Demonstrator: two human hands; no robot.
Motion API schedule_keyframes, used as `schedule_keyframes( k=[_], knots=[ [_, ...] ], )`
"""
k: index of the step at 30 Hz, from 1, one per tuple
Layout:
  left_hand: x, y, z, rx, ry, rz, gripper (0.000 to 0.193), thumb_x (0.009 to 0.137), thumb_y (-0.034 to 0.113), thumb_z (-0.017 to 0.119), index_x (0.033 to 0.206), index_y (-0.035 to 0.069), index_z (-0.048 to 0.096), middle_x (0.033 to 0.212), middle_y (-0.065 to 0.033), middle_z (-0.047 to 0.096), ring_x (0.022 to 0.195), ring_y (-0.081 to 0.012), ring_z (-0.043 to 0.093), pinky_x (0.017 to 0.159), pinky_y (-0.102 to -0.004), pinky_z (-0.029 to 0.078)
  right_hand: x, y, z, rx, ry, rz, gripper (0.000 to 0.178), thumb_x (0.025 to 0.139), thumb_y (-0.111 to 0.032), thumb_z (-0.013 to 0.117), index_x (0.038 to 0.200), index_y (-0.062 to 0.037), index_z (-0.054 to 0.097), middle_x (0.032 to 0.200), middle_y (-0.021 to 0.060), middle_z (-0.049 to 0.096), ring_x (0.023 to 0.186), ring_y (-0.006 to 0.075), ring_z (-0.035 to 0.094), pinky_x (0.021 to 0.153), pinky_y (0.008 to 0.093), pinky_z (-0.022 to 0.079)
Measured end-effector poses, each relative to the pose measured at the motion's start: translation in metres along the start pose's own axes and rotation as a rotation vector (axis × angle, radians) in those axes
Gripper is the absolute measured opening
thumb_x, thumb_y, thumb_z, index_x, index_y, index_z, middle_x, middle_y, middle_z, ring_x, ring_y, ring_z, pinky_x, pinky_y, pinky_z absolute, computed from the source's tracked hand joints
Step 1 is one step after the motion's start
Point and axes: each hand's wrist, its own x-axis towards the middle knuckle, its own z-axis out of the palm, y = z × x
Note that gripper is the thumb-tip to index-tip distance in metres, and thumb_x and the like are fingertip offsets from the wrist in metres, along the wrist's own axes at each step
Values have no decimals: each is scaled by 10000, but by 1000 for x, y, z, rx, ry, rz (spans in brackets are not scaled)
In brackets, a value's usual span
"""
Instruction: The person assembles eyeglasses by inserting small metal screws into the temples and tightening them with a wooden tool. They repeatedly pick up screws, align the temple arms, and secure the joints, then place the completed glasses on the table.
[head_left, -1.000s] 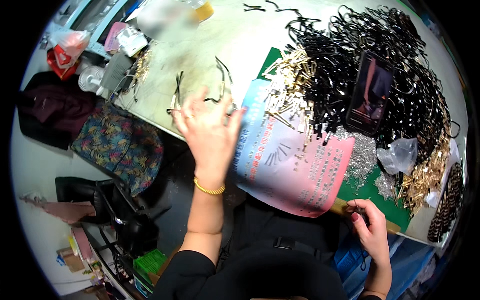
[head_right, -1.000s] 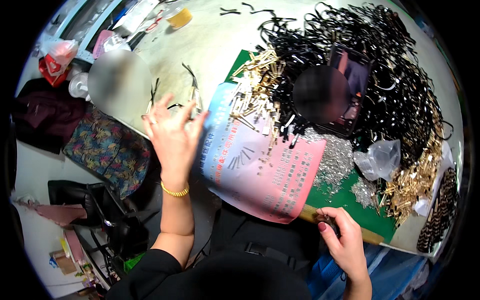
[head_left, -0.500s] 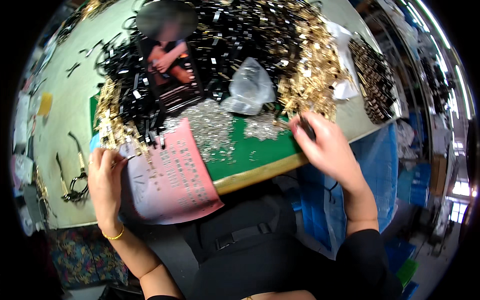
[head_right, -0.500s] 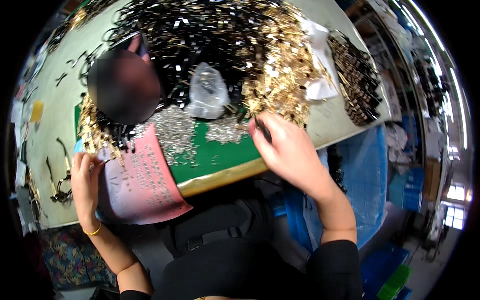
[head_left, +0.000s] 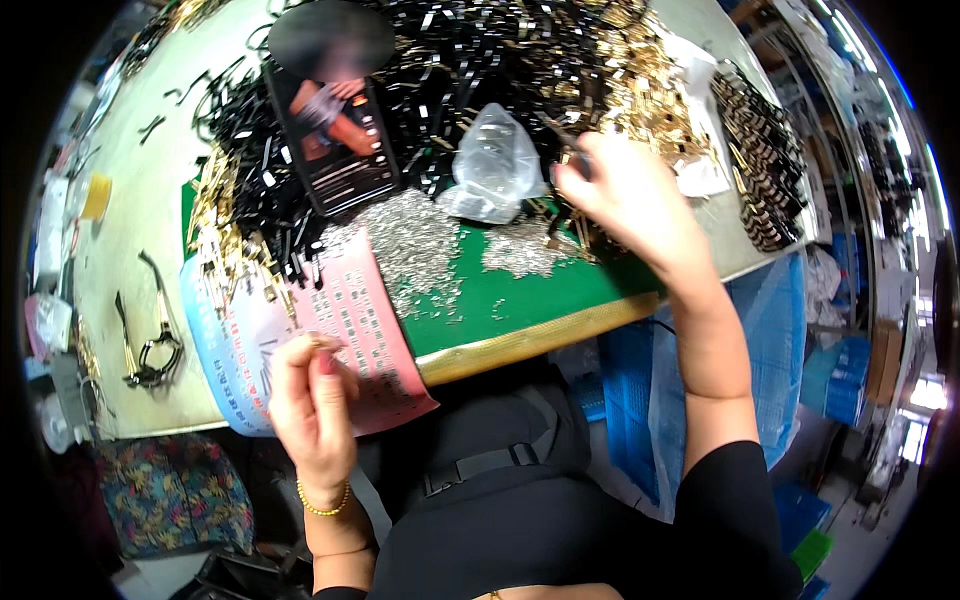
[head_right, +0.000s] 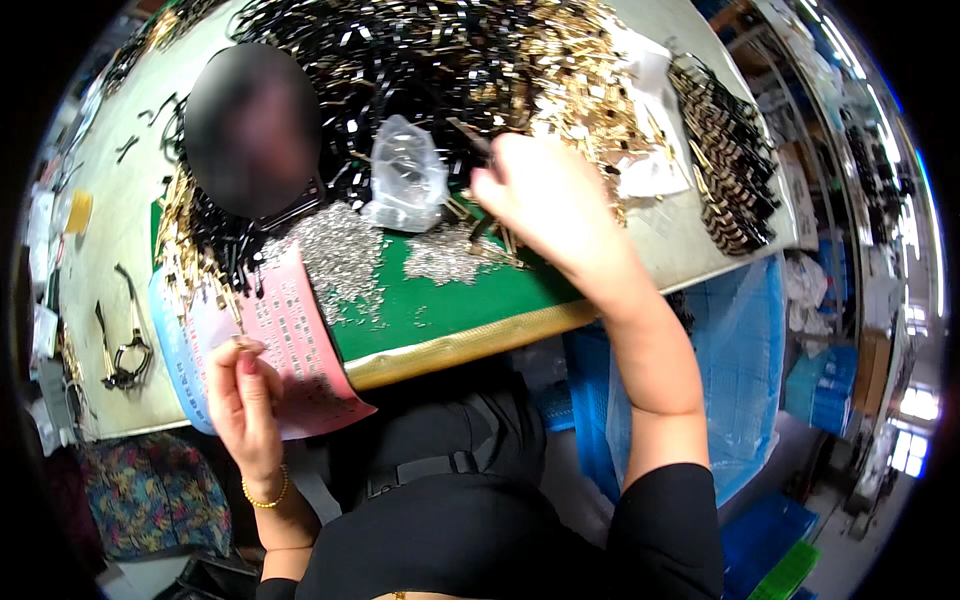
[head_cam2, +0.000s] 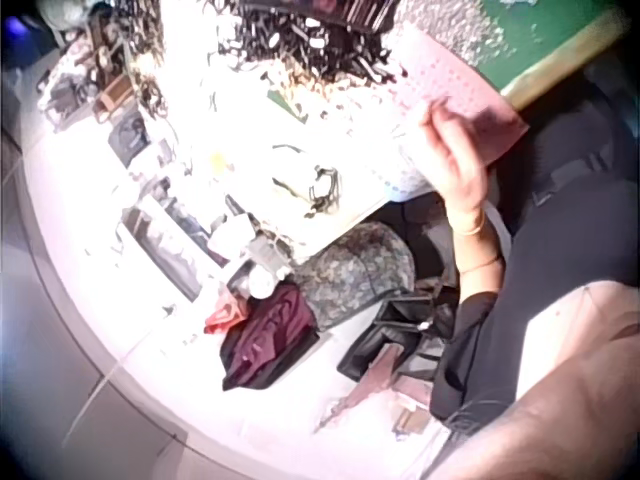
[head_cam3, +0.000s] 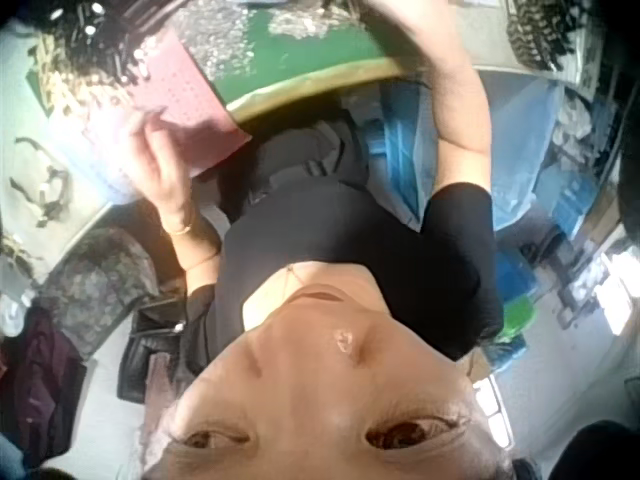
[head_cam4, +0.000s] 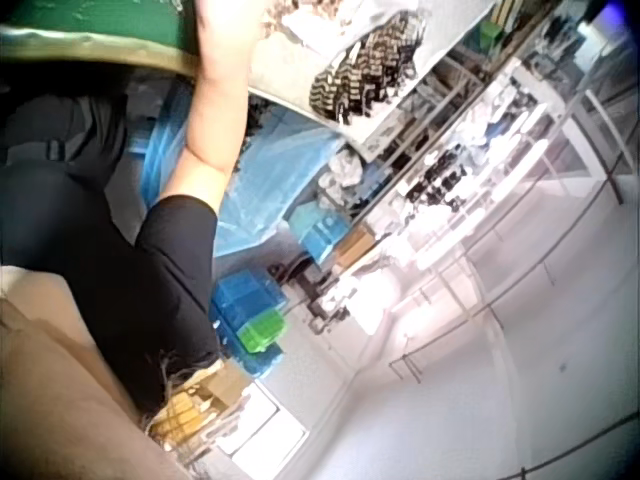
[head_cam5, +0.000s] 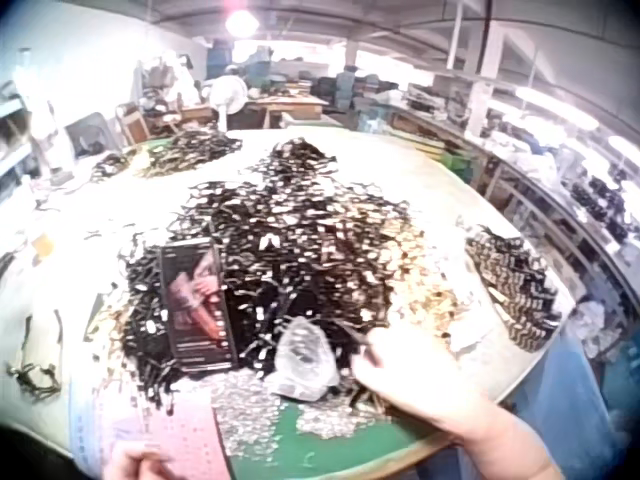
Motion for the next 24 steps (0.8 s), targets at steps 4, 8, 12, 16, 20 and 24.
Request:
schedule_keyframes(
  k=[4, 8, 12, 16, 20, 24],
  knots=[
    [-5, 20, 14, -4, -144, -90, 231, 1058, 22, 501, 1249, -23, 622, 797, 3, 596, 659, -49, 519, 621, -203, 440, -28, -6, -47, 175, -84, 148, 261, 928, -224, 630, 971, 34, 624, 849, 213, 678, 784, 344, 682, 728, 403, 528],
    [-9, 15, 28, -371, -379, -314, 269, 1073, 35, 482, 1322, -25, 567, 867, -44, 655, 720, -72, 598, 724, -221, 491, -67, -37, -55, 660, -181, 21, 155, 907, -29, 651, 1054, 18, 660, 896, 38, 682, 858, 107, 634, 785, 270, 514],
    [-13, 13, 53, -521, -475, -345, 286, 1082, 56, 482, 1348, -32, 536, 1042, -79, 692, 816, -104, 663, 791, -259, 525, -85, -73, -27, 988, -415, 59, 184, 881, 10, 735, 1041, 8, 644, 936, 39, 696, 790, 77, 633, 706, 228, 506],
    [-20, 12, 53, -742, -511, -449, 328, 1081, 59, 488, 1397, -25, 507, 1324, -116, 616, 853, -124, 675, 840, -271, 527, -84, -88, -3, 1429, -363, 292, 169, 931, 29, 684, 1041, -15, 564, 1007, 187, 752, 589, 65, 597, 510, 199, 490],
    [-21, 7, 51, -747, -514, -455, 329, 1078, 53, 496, 1399, -20, 506, 1353, -137, 606, 864, -140, 689, 839, -272, 531, -90, -89, 14, 1452, -332, 286, 145, 954, 17, 665, 1021, -30, 545, 1009, 205, 755, 565, 62, 586, 497, 198, 478],
    [-25, 2, 56, -771, -481, -427, 313, 1078, 49, 496, 1381, -23, 524, 1338, -141, 614, 863, -143, 691, 835, -276, 535, -94, -87, 13, 1446, -331, 301, 151, 961, 5, 669, 1004, -39, 531, 1008, 214, 755, 556, 58, 575, 492, 197, 468]
  ],
)
